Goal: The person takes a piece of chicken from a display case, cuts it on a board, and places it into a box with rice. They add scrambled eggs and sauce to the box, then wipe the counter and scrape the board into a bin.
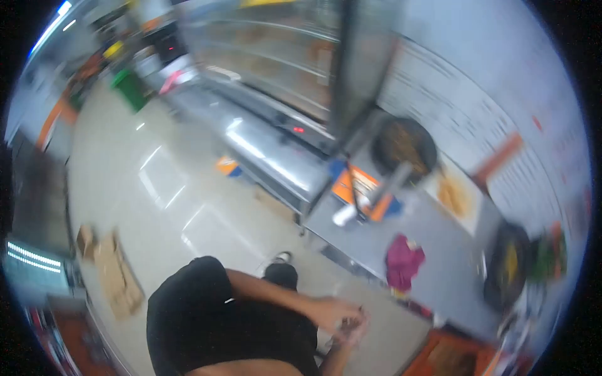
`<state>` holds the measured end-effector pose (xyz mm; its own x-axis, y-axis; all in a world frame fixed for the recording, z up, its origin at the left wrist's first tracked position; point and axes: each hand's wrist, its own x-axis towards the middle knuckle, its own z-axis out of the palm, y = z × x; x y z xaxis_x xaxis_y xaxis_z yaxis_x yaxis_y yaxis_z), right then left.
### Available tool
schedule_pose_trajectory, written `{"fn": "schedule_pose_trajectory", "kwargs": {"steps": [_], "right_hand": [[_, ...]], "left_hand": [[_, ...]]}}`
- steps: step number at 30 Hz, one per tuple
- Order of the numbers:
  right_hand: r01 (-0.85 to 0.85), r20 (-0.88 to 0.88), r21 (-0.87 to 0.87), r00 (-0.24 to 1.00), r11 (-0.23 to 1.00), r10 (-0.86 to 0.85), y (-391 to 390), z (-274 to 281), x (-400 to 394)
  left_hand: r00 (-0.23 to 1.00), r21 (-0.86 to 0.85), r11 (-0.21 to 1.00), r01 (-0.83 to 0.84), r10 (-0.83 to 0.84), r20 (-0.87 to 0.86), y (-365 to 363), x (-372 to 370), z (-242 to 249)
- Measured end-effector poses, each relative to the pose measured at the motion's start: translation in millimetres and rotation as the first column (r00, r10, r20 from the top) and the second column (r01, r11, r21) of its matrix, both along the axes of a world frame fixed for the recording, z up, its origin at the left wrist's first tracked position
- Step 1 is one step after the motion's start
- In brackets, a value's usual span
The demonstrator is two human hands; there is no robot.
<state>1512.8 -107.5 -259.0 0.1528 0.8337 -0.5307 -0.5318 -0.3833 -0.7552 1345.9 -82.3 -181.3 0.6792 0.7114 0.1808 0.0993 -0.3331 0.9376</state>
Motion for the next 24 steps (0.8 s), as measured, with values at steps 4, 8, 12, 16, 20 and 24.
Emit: {"fn": "schedule_pose_trajectory", "kwargs": {"steps": [4, 8, 12, 16, 20, 24], "right_hand": [[-0.385, -0.268, 0.049, 0.884, 0.922, 0.384, 40, 27, -59], [-0.617, -0.466, 0.137, 0.650, 0.775, 0.600, 75, -43, -126], [-0.859, -0.022, 0.009, 0.512, 0.513, 0.859, 75, -49, -196], [-0.916, 0.231, -0.046, 0.378, 0.398, 0.896, 72, -5, -228], [-0.991, 0.798, 0.060, 0.122, 0.124, 0.590, 86, 11, -231], [-0.972, 0.728, 0.121, 0.224, 0.201, 0.648, 96, 97, -250]], "left_hand": [[0.942, 0.022, 0.980, -0.199, 0.198, -0.269, -17, -32, -9], [0.648, 0.133, 0.667, -0.733, 0.745, -0.160, -14, -74, -16], [0.287, -0.130, 0.267, -0.955, 0.943, -0.169, -19, -120, -67], [0.234, -0.343, 0.125, -0.931, 0.926, -0.296, -20, -152, -78], [0.289, -0.504, 0.195, -0.841, 0.950, -0.115, 5, -175, -111], [0.259, -0.658, 0.156, -0.737, 0.964, -0.062, 27, -218, -87]]}}
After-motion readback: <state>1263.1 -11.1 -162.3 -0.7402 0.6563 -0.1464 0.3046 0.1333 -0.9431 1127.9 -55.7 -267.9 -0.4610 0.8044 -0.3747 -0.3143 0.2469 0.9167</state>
